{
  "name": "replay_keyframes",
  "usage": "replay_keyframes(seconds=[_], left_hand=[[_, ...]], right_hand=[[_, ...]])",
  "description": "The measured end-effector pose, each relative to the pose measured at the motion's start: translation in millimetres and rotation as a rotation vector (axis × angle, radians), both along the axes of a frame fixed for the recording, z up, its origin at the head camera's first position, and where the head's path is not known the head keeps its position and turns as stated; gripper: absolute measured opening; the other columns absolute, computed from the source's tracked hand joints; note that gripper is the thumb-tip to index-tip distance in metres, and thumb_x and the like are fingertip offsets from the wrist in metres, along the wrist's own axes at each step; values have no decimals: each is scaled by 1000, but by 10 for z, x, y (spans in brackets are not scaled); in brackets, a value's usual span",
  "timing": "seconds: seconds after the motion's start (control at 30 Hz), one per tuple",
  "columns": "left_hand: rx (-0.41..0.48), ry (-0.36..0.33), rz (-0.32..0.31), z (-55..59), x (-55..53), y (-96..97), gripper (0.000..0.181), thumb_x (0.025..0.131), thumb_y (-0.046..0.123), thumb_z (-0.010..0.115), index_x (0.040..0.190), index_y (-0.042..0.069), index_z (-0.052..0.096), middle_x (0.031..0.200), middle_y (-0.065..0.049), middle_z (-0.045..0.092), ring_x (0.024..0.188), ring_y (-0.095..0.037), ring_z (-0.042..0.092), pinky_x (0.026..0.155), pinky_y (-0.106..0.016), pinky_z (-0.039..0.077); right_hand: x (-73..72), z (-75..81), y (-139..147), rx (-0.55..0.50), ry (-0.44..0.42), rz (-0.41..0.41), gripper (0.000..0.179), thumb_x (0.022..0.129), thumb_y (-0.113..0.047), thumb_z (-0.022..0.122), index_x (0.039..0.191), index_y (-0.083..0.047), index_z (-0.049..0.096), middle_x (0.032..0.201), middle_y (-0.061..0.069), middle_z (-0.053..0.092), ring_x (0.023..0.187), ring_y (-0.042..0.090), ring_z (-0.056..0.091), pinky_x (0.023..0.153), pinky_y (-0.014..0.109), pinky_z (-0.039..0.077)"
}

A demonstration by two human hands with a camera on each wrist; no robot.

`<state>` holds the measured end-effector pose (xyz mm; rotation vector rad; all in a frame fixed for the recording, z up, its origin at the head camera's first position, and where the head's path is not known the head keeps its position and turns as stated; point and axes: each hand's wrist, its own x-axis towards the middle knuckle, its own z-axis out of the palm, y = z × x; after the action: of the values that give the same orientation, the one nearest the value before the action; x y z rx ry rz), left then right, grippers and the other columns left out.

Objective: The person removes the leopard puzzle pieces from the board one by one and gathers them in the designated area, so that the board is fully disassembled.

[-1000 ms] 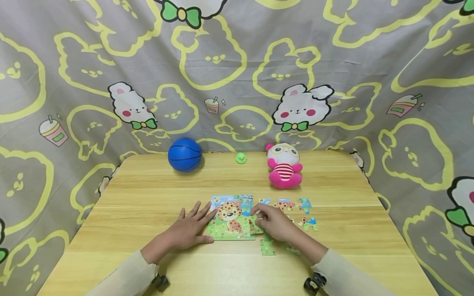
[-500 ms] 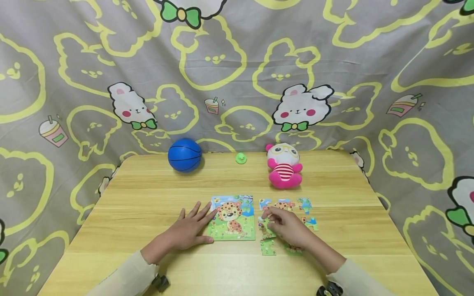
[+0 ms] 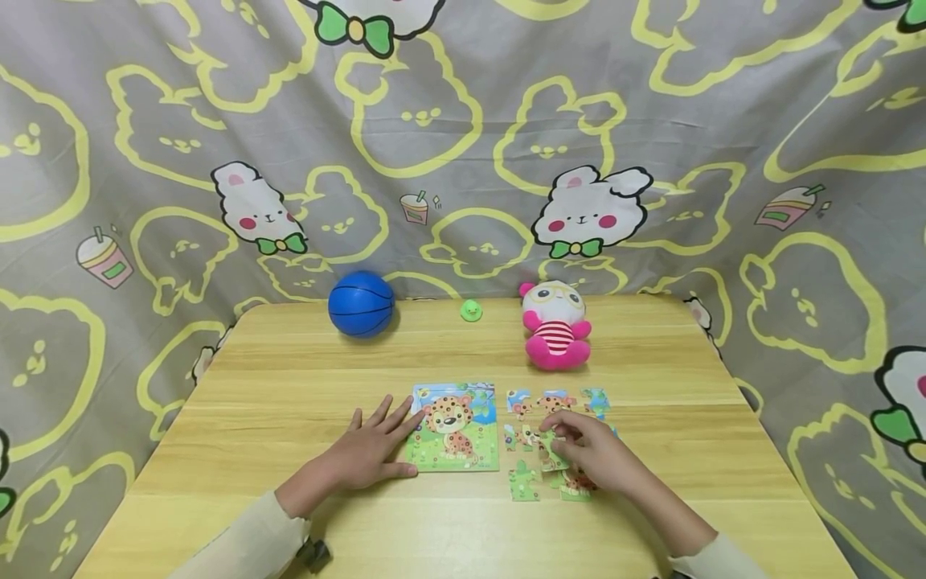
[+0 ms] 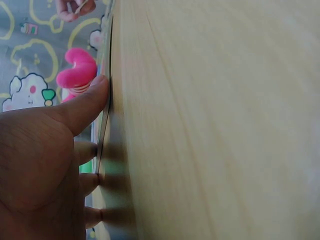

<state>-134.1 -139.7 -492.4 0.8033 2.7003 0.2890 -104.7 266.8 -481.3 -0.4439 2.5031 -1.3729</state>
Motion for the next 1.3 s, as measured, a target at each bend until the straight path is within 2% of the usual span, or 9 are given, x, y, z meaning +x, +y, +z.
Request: replay_keyframes(seconds=[0.2,0.5,0.8,0.97,1.07,1.3], left_hand=[[1,2,2,-10,-1,-3,89,95,67,56,167,28,20,174,-5,10,158,-44,6,112,-81,14],[-5,-4,2,-39,-1,-17,89,95,69,55,167,30,18,174,-4,8,158,-42,4,113,-80,12],[7,0,0,-13,-1,-8,90,95,68,56,167,29,18,174,-6,9,157,-45,5,112,-81,13],[0,1,-1,-13,-1,-6,90,95,68,55,167,30,17,174,-5,8,158,-44,4,112,-81,13],[-9,6,-1,-27,-9,-8,90,95,69,55,167,31,17,174,-5,8,158,-43,4,112,-81,13],[-16,11,0,-56,-17,-12,90,95,70,54,167,31,16,174,-4,8,158,-43,5,112,-81,14]], right_hand=[[93,-3,162,6,-7,-23,23,101,-16,66,124,-10,67,102,5,62,89,13,55,69,27,51],[225,-56,486,-6,-45,-30,26,103,-19,64,125,-6,66,106,10,62,77,13,55,60,31,52],[342,-110,742,5,-47,-29,25,104,-13,62,126,-1,64,89,5,59,66,14,51,55,30,48],[378,-159,804,31,-76,-43,24,102,-11,63,124,-2,66,94,5,61,69,9,49,56,28,45],[393,-185,809,57,-83,-51,24,101,-11,65,125,-4,67,90,4,60,68,9,47,55,27,43],[416,-210,778,122,-40,-94,25,100,-11,67,124,-9,69,82,1,56,67,7,46,56,27,41]])
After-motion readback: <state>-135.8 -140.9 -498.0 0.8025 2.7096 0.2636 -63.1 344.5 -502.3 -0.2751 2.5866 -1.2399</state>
